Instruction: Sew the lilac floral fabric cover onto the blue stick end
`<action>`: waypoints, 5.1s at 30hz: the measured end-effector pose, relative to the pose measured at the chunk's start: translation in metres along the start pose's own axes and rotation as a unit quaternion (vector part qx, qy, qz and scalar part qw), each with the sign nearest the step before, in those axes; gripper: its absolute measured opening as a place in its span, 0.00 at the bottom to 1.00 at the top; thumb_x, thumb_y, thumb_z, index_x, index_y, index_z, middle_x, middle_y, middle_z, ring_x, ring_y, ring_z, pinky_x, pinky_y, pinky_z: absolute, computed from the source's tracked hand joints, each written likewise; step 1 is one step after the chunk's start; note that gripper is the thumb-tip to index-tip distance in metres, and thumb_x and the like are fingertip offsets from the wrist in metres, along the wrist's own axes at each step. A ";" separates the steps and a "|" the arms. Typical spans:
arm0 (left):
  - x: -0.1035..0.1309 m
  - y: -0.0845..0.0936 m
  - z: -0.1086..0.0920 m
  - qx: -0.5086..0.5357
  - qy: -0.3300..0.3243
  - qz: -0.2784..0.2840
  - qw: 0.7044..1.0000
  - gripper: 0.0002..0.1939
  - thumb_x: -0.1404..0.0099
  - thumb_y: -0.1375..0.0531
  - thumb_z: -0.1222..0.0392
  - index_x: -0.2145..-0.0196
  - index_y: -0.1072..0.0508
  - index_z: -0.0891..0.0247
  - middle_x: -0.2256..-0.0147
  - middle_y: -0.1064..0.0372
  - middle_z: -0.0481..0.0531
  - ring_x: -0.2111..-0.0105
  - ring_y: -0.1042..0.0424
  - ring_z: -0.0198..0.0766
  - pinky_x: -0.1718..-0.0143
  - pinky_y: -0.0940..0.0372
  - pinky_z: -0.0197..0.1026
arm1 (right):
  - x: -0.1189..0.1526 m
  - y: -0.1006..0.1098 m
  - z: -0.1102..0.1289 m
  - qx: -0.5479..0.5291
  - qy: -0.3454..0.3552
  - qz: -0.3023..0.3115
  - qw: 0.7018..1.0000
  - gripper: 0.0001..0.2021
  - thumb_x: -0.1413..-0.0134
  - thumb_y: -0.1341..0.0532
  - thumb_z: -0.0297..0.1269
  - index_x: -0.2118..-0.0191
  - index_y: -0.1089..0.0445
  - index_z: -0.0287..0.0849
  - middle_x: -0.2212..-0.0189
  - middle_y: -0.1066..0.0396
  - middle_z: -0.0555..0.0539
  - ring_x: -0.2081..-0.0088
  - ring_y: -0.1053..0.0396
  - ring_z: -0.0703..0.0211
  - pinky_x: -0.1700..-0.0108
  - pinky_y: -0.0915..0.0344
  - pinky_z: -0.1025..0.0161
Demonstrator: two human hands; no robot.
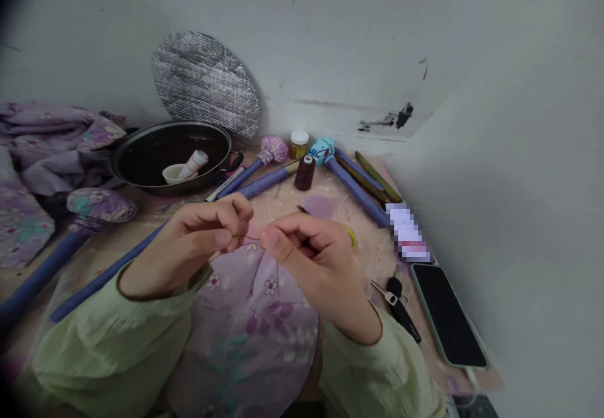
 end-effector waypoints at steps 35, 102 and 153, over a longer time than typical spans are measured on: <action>0.005 -0.013 -0.003 -0.002 -0.058 -0.053 0.997 0.07 0.40 0.38 0.75 0.70 0.31 0.67 0.72 0.26 0.47 0.75 0.27 0.25 0.74 0.30 0.25 | -0.003 -0.009 -0.003 0.038 0.154 -0.032 0.987 0.10 0.47 0.32 0.26 0.64 0.21 0.51 0.68 0.27 0.55 0.64 0.29 0.68 0.60 0.32 0.69; 0.001 0.003 -0.011 -0.404 -0.169 -0.038 0.898 0.05 0.31 0.42 0.63 0.67 0.29 0.62 0.66 0.29 0.50 0.63 0.32 0.38 0.60 0.41 0.41 | -0.009 -0.011 -0.016 0.014 0.059 -0.070 0.996 0.03 0.48 0.32 0.35 0.67 0.26 0.47 0.71 0.25 0.52 0.69 0.29 0.63 0.67 0.32 0.64; -0.006 0.012 -0.013 -0.345 -0.158 -0.027 0.925 0.05 0.36 0.37 0.65 0.71 0.24 0.66 0.72 0.27 0.50 0.70 0.29 0.33 0.66 0.35 0.35 | -0.014 -0.027 -0.033 -0.262 -0.108 0.004 0.959 0.10 0.51 0.30 0.46 0.73 0.27 0.47 0.73 0.35 0.53 0.70 0.40 0.64 0.64 0.37 0.65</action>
Point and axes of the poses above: each hand's wrist, its own x-axis away from the middle knuckle, its own y-axis out of the back of the hand, z = x × y, the point moved 2 cm from there along -x, towards the middle knuckle
